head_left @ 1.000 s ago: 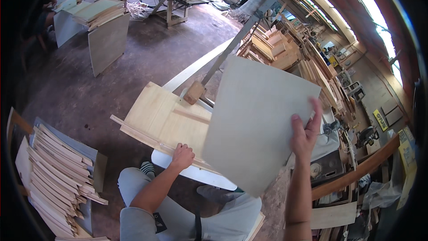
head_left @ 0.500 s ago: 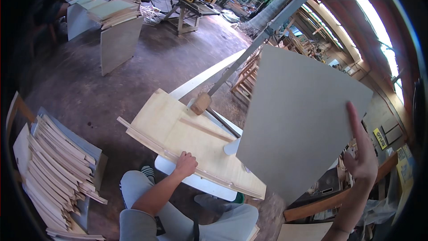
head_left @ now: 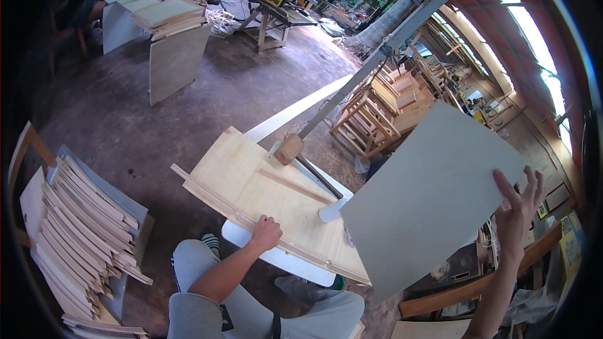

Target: Applying glue and tape to assemble components of a wooden box.

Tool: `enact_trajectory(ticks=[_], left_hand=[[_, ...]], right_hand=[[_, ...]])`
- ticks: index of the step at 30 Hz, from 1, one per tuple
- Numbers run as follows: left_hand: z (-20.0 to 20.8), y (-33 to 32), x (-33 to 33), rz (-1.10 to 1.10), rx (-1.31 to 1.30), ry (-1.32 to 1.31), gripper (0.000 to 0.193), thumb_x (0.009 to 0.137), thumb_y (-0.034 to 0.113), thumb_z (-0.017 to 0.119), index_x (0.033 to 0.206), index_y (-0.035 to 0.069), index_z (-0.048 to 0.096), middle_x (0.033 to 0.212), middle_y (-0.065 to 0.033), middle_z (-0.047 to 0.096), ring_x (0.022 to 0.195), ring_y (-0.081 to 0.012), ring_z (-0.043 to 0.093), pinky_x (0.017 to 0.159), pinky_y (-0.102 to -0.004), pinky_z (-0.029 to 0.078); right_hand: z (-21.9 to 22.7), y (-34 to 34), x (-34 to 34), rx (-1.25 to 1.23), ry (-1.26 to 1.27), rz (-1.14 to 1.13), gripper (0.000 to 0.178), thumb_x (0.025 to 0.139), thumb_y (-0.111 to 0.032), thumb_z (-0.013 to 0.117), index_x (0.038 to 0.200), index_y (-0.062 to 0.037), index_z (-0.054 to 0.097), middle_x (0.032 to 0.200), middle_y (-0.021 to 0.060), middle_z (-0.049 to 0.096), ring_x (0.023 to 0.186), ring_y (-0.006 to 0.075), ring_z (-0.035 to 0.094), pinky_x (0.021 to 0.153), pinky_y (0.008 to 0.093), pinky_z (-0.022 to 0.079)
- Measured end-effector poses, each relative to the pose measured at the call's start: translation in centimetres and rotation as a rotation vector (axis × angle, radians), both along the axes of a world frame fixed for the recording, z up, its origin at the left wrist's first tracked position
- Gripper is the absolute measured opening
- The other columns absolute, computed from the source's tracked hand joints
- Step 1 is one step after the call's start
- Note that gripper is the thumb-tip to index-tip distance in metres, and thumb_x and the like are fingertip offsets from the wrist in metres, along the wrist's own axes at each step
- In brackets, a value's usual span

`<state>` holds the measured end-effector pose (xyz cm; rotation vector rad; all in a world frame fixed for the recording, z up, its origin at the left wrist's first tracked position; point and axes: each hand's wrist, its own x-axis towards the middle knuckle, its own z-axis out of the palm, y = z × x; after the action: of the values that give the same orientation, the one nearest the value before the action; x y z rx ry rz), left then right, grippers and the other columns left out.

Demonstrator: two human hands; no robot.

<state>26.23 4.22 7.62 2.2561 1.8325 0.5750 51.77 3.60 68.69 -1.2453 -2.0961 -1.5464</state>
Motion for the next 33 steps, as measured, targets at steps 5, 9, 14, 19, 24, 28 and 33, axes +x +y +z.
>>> enact_trajectory(ticks=[5, 9, 14, 19, 24, 28, 33], left_hand=[[0.8, -1.0, -0.5, 0.022, -0.015, -0.090, 0.016, 0.081, 0.014, 0.065, 0.076, 0.014, 0.080, 0.086, -0.0046, 0.072, 0.100, -0.0222, 0.063, 0.095, -0.0405, 0.040], [0.3, -0.4, -0.2, 0.027, -0.010, -0.031, 0.014, 0.083, 0.022, 0.068, 0.078, 0.020, 0.081, 0.085, -0.0007, 0.073, 0.099, -0.0201, 0.063, 0.095, -0.0410, 0.040], [0.3, -0.6, -0.5, -0.003, -0.041, -0.044, 0.016, 0.082, 0.018, 0.066, 0.077, 0.017, 0.080, 0.088, -0.0038, 0.073, 0.102, -0.0217, 0.063, 0.096, -0.0403, 0.040], [0.7, -0.4, -0.6, -0.002, -0.046, -0.036, 0.015, 0.084, 0.022, 0.068, 0.082, 0.021, 0.082, 0.090, -0.0017, 0.074, 0.102, -0.0206, 0.063, 0.097, -0.0407, 0.039], [0.8, -0.3, -0.2, 0.015, -0.065, -0.017, 0.015, 0.086, 0.027, 0.070, 0.086, 0.022, 0.083, 0.093, 0.0001, 0.074, 0.102, -0.0195, 0.062, 0.099, -0.0416, 0.038], [1.6, -0.4, -0.1, 0.012, -0.069, -0.082, 0.013, 0.083, 0.018, 0.070, 0.084, 0.018, 0.083, 0.088, -0.0021, 0.073, 0.102, -0.0209, 0.062, 0.097, -0.0404, 0.039], [1.7, -0.2, 0.0, 0.008, -0.059, -0.129, 0.014, 0.084, 0.019, 0.070, 0.084, 0.019, 0.083, 0.088, -0.0015, 0.073, 0.102, -0.0206, 0.062, 0.098, -0.0406, 0.039]], right_hand=[[2.6, -1.7, 0.0, -0.051, -0.038, -0.015, 0.046, 0.067, -0.005, 0.082, 0.112, -0.0167, 0.081, 0.096, 0.0100, 0.055, 0.102, 0.0295, 0.055, 0.104, 0.0489, 0.038], [3.1, -1.8, 2.3, -0.242, -0.115, -0.038, 0.034, 0.067, -0.007, 0.082, 0.101, -0.0068, 0.080, 0.079, 0.0082, 0.046, 0.088, 0.0271, 0.052, 0.095, 0.0439, 0.039], [-4.1, -0.8, 4.4, -1.008, 0.945, 0.115, 0.024, 0.082, -0.016, 0.082, 0.087, 0.0038, 0.070, 0.091, 0.0072, 0.069, 0.084, 0.0139, 0.062, 0.071, 0.0298, 0.049], [-18.8, 3.1, 10.3, -1.067, 1.674, 0.156, 0.026, 0.098, -0.019, 0.070, 0.112, 0.0019, 0.069, 0.102, 0.0061, 0.074, 0.093, 0.0125, 0.068, 0.085, 0.0282, 0.054], [-25.5, 1.0, 7.7, -1.244, 1.930, 0.355, 0.019, 0.102, -0.014, 0.062, 0.113, 0.0002, 0.068, 0.105, 0.0062, 0.074, 0.090, 0.0126, 0.068, 0.083, 0.0273, 0.054], [-27.8, 1.0, 7.7, -1.211, 1.951, 0.411, 0.018, 0.101, -0.010, 0.062, 0.115, -0.0005, 0.067, 0.105, 0.0069, 0.073, 0.091, 0.0137, 0.068, 0.085, 0.0300, 0.055], [-27.8, 1.1, 8.1, -1.217, 1.966, 0.406, 0.024, 0.100, -0.008, 0.059, 0.123, -0.0012, 0.063, 0.108, 0.0076, 0.072, 0.096, 0.0153, 0.068, 0.088, 0.0300, 0.054]])
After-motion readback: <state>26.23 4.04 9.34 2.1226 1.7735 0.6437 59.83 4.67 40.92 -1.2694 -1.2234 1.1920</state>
